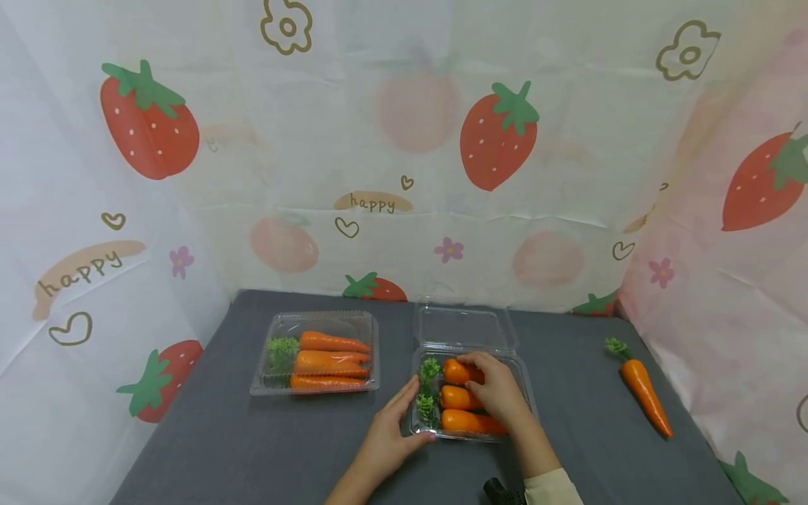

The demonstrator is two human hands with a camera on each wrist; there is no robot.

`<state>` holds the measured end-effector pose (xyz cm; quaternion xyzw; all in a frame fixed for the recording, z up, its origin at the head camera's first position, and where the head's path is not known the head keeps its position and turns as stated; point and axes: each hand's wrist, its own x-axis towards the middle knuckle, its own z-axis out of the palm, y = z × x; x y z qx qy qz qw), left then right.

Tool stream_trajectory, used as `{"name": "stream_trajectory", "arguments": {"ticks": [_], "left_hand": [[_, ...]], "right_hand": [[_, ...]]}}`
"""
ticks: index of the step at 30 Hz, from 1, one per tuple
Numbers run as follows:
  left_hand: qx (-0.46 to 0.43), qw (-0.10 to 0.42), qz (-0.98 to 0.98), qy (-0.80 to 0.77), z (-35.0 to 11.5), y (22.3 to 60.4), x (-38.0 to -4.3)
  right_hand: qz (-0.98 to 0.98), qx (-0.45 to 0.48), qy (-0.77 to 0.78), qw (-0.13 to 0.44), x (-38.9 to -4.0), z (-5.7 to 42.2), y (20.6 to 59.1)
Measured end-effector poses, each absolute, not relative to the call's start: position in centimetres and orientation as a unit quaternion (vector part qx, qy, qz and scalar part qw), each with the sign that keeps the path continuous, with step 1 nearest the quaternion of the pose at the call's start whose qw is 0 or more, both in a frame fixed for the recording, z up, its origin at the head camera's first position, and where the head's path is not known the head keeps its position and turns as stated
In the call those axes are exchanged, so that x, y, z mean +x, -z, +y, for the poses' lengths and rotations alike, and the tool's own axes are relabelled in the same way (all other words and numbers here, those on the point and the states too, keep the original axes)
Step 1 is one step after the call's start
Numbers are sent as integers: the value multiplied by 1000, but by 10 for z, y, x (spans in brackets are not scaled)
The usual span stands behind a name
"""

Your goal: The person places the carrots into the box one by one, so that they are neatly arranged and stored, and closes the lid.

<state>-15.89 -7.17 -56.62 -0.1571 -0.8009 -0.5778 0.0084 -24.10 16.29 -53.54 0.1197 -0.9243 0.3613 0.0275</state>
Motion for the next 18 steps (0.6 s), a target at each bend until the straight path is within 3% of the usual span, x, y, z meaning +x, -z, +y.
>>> {"name": "stream_trajectory", "arguments": {"ticks": [18], "left_hand": [[-153,12,-806,572,-71,565,-159]], "right_hand": [[-929,111,-353,5,-248,163,538]]}}
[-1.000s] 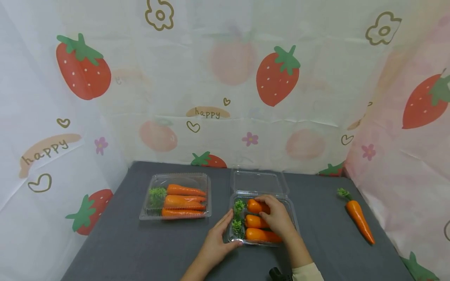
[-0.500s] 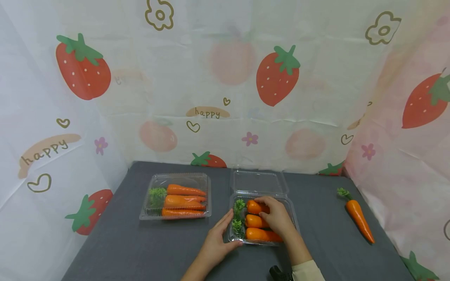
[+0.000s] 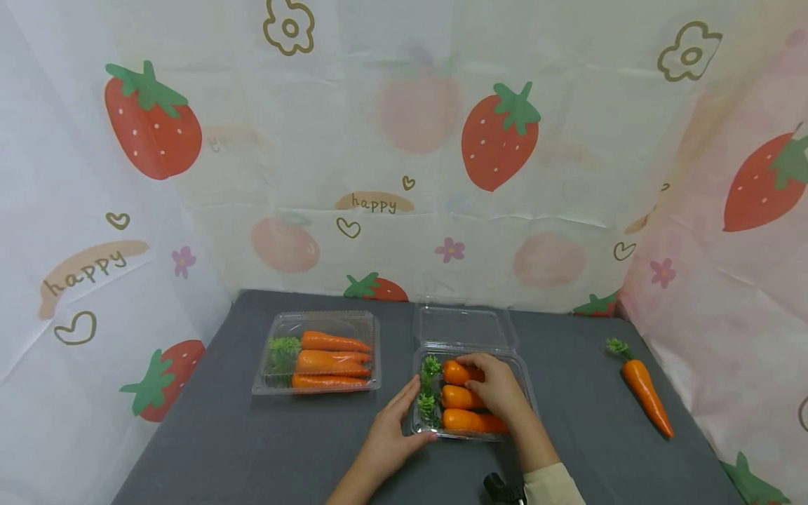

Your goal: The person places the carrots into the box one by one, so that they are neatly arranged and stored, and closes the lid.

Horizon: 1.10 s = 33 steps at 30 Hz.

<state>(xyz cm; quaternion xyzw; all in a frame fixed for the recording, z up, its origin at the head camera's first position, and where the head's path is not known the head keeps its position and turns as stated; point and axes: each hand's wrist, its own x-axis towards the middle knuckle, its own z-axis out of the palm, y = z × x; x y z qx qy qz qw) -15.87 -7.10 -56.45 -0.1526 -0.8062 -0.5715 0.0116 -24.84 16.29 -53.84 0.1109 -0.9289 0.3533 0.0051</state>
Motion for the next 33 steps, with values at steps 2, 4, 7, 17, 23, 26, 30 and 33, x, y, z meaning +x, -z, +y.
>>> {"name": "stream_trajectory", "arguments": {"ticks": [2,4,7,17,23,26,30,33], "left_hand": [[-151,11,-806,572,-71,564,-159],[-150,10,-806,572,-71,565,-159],[-149,9,-806,573,-71,565,-159],[-152,9,-802,578,-72,564,-160],[-156,14,-801,577,-73,564,-160],[-154,13,-802,577,-72,564,-160],[-153,8,-803,576,-72,564,-160],[-152,7,-803,577,-72,564,-160]], "right_hand": [[-929,113,-353,4,-249,164,538],[-928,114,-354,0,-250,164,538],[-928,116,-355,-6,-251,165,538],[-928,113,-356,-10,-253,164,537],[-926,117,-360,-5,-253,162,538],[-927,115,-357,-7,-253,163,538],[-931,114,-348,-13,-251,166,537],[-932,116,-343,-15,-251,167,537]]}}
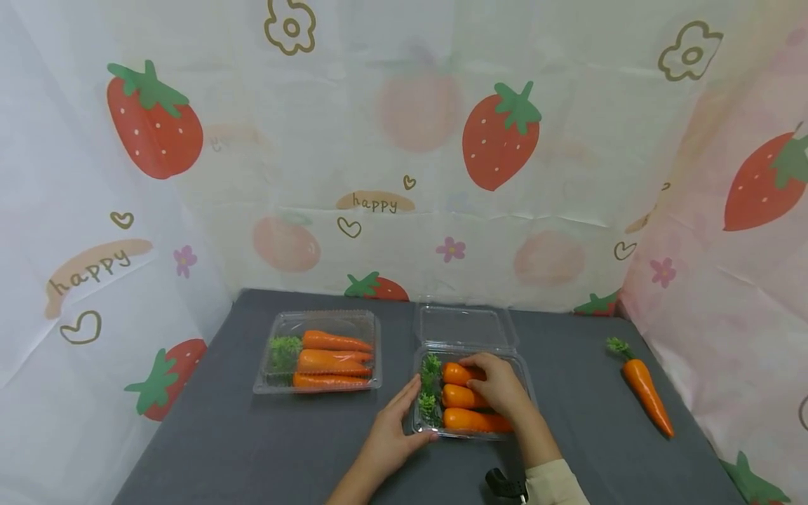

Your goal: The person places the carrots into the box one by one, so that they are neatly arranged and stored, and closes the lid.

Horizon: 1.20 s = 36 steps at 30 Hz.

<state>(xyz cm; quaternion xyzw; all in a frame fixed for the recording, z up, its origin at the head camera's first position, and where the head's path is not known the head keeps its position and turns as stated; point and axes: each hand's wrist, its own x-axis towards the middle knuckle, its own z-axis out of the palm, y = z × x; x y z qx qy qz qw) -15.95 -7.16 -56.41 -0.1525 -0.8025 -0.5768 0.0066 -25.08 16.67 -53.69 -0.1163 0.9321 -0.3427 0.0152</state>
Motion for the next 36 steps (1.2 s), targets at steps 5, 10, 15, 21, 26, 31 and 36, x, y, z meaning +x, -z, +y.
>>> {"name": "stream_trajectory", "arguments": {"ticks": [5,10,15,21,26,31,36], "left_hand": [[-155,9,-803,576,-71,564,-161],[-156,11,-800,579,-71,565,-161],[-156,14,-798,581,-71,565,-160],[-157,16,-798,582,-71,565,-158],[-158,24,-800,578,-71,564,-159],[-161,26,-801,577,-70,564,-159],[-158,21,-802,576,-70,565,-159]], "right_hand": [[936,-117,333,8,-251,168,536],[941,-119,317,-4,-250,169,534],[944,-128,303,-16,-248,173,528],[942,-131,308,-22,-242,179,518],[939,-142,313,-26,-238,183,510],[939,-156,303,-37,-233,190,503],[941,-159,295,-44,-230,203,497]]}}
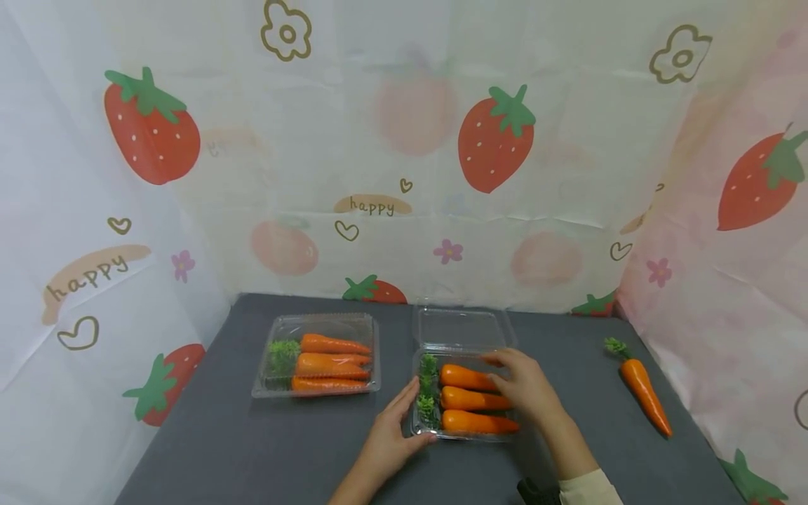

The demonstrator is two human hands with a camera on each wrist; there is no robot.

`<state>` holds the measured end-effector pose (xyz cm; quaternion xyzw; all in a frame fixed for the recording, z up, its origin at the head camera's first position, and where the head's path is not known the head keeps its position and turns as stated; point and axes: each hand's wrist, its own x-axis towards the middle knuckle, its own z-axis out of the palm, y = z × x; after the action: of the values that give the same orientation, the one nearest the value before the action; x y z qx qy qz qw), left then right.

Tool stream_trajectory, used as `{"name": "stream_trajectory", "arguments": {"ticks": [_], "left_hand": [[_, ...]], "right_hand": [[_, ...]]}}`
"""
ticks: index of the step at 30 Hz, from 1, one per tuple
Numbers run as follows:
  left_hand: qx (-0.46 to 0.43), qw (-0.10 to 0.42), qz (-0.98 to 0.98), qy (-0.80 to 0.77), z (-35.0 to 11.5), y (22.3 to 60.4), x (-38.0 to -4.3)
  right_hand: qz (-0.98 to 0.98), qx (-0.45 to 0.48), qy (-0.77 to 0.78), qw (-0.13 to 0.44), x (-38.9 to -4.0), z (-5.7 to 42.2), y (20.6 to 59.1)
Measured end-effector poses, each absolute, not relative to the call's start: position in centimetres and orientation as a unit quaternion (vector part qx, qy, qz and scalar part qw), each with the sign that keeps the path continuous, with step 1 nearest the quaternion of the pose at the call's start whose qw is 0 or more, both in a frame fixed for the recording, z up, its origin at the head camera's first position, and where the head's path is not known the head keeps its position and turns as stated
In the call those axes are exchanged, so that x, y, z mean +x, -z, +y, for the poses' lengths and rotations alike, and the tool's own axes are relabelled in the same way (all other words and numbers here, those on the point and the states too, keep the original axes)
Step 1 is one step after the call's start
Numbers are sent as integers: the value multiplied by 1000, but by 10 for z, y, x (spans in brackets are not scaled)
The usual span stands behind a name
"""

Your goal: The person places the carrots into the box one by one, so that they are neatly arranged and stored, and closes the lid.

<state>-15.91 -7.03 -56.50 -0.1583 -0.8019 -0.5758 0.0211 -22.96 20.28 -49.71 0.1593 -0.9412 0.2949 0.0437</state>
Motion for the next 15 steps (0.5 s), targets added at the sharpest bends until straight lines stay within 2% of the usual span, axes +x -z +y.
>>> {"name": "stream_trajectory", "arguments": {"ticks": [15], "left_hand": [[-157,22,-796,584,-69,565,-158]], "right_hand": [[-954,144,-245,96,-228,255,483]]}}
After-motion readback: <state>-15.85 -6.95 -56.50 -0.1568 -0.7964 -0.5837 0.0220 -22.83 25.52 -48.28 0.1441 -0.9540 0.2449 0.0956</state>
